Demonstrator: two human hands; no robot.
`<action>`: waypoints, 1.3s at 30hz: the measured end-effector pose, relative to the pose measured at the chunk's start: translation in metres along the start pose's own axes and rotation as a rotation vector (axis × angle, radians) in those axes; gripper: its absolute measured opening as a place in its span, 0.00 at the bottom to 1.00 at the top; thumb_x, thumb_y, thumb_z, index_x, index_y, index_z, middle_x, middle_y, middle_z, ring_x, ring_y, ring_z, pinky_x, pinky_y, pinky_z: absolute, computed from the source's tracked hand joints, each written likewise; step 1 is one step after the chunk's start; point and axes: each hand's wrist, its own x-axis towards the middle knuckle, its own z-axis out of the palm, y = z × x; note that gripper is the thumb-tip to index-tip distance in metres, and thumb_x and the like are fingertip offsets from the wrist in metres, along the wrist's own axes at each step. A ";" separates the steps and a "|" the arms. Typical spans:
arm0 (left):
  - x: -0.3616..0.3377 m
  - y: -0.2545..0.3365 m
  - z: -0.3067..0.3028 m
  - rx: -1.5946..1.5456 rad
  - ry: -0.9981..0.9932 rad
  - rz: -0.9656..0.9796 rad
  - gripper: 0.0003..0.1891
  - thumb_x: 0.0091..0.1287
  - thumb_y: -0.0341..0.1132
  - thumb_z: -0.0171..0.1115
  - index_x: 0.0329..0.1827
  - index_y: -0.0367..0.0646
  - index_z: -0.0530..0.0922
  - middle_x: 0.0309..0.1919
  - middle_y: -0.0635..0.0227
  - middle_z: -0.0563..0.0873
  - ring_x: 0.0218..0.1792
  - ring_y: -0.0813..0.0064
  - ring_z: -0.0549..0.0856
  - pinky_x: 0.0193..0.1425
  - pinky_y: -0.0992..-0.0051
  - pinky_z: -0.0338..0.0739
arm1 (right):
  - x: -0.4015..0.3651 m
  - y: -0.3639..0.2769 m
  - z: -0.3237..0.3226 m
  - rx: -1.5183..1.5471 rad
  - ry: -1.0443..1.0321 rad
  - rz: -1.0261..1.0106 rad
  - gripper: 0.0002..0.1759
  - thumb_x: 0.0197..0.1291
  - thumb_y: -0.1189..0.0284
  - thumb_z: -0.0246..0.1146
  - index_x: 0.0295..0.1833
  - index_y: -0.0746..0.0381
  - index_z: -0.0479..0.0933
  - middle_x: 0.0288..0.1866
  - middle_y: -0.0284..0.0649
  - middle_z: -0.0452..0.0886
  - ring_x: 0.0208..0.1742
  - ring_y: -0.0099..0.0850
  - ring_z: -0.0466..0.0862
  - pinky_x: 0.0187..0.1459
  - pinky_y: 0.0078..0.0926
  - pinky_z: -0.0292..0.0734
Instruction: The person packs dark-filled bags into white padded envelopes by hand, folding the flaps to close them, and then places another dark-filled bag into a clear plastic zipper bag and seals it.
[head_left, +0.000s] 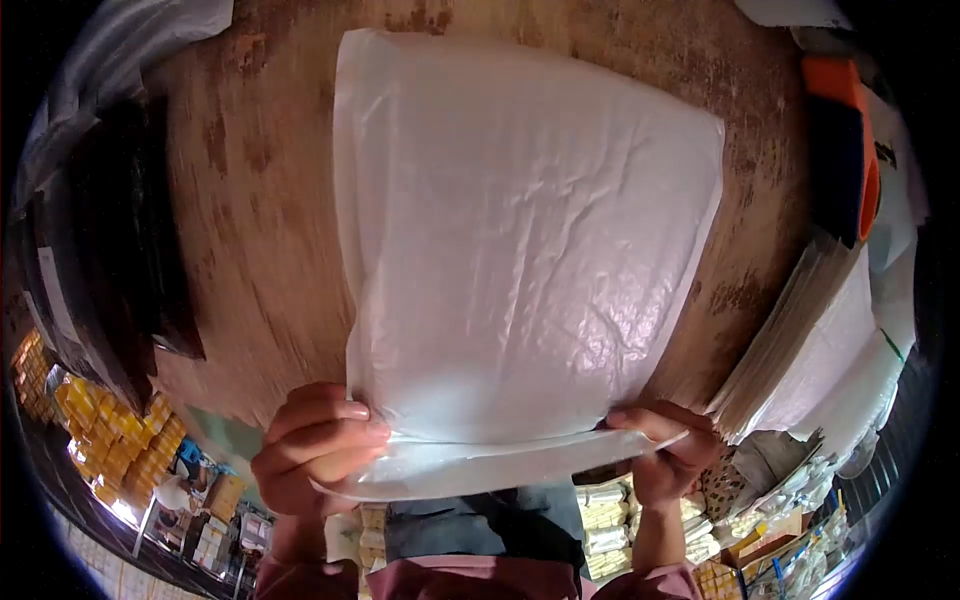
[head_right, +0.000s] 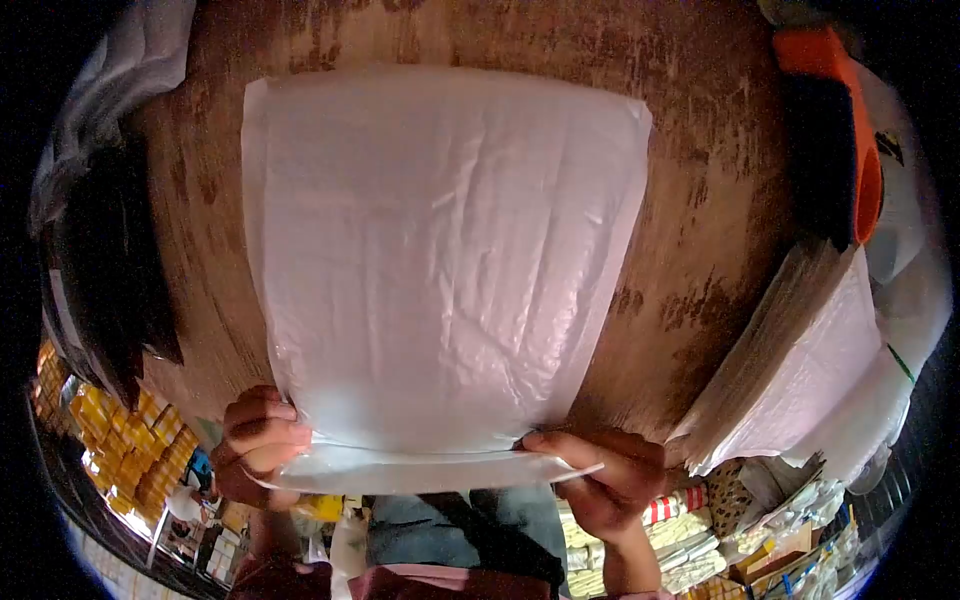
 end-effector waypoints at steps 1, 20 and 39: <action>0.003 -0.005 0.009 -0.024 0.081 0.064 0.02 0.54 0.28 0.66 0.29 0.40 0.84 0.33 0.57 0.88 0.32 0.61 0.84 0.40 0.64 0.81 | -0.004 -0.002 0.005 0.028 0.036 0.108 0.12 0.50 0.88 0.61 0.40 0.69 0.85 0.30 0.45 0.86 0.20 0.25 0.82 0.22 0.19 0.75; -0.003 0.019 0.034 0.203 0.491 -0.439 0.08 0.50 0.21 0.65 0.35 0.30 0.84 0.25 0.55 0.84 0.25 0.64 0.82 0.33 0.71 0.77 | -0.017 0.005 0.034 -0.074 0.405 -0.088 0.11 0.64 0.81 0.57 0.52 0.71 0.71 0.30 0.45 0.81 0.19 0.28 0.79 0.21 0.20 0.76; 0.006 0.026 0.069 0.518 0.708 -0.315 0.15 0.72 0.33 0.49 0.27 0.33 0.75 0.17 0.60 0.81 0.17 0.69 0.80 0.23 0.74 0.75 | -0.005 0.013 0.064 -0.411 0.707 -0.384 0.14 0.74 0.71 0.50 0.59 0.66 0.65 0.17 0.41 0.77 0.15 0.27 0.75 0.24 0.24 0.74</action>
